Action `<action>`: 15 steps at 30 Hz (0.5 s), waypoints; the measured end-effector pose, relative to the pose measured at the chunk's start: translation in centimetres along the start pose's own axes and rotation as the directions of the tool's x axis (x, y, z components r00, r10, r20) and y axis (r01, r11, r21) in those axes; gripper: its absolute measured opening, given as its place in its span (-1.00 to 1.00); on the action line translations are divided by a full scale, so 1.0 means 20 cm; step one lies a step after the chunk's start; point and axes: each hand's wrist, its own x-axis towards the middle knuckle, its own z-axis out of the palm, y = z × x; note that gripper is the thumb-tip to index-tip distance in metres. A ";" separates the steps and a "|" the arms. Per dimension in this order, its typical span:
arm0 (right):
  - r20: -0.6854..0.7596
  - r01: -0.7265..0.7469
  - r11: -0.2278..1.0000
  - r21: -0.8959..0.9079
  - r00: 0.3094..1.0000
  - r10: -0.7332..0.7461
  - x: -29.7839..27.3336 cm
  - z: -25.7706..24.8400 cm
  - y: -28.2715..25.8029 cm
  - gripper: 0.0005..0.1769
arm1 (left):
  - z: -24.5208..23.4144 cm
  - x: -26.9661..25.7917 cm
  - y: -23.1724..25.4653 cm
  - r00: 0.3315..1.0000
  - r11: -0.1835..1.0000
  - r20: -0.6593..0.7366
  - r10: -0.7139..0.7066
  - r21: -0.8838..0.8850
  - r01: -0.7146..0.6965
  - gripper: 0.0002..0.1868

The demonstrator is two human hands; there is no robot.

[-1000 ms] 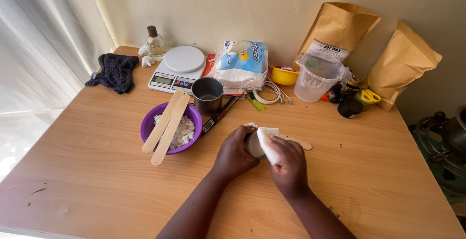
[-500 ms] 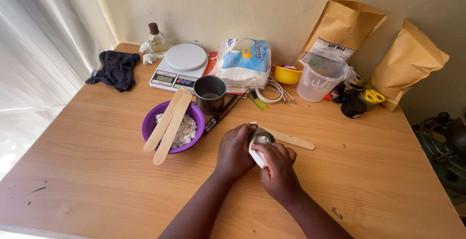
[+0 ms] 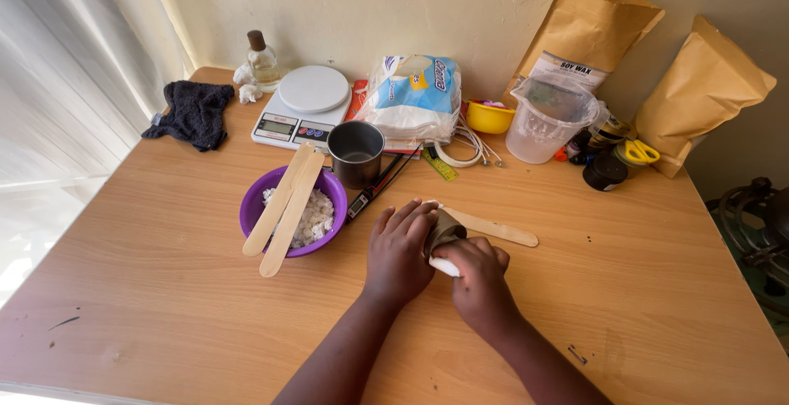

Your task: Preparing a small candle by scraping wax into a jar, cleaning the container, and stirring the mixture with a wooden stick.

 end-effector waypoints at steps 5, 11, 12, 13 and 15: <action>-0.138 -0.078 0.690 0.719 0.958 0.253 0.00 0.03 0.15 -0.54 | 0.02 0.04 -0.03 0.997 0.987 -0.046 -0.068 -0.146 0.061 -0.59; 0.134 -0.091 -0.099 0.991 0.728 0.673 0.07 -0.13 0.09 -0.75 | -0.02 0.07 0.01 0.968 0.931 -0.094 -0.232 -0.311 0.193 -0.50; 0.176 -0.106 -0.145 0.984 0.719 0.672 0.08 -0.16 0.04 -0.76 | -0.04 0.07 0.03 0.953 0.902 -0.109 -0.283 -0.367 0.226 -0.46; 0.175 -0.105 -0.144 0.984 0.717 0.675 0.08 -0.15 0.06 -0.76 | -0.04 0.07 0.03 0.953 0.901 -0.107 -0.283 -0.369 0.227 -0.46; 0.145 -0.089 -0.118 0.989 0.718 0.681 0.07 -0.12 0.10 -0.78 | -0.06 0.07 0.03 0.946 0.892 -0.117 -0.302 -0.385 0.237 -0.44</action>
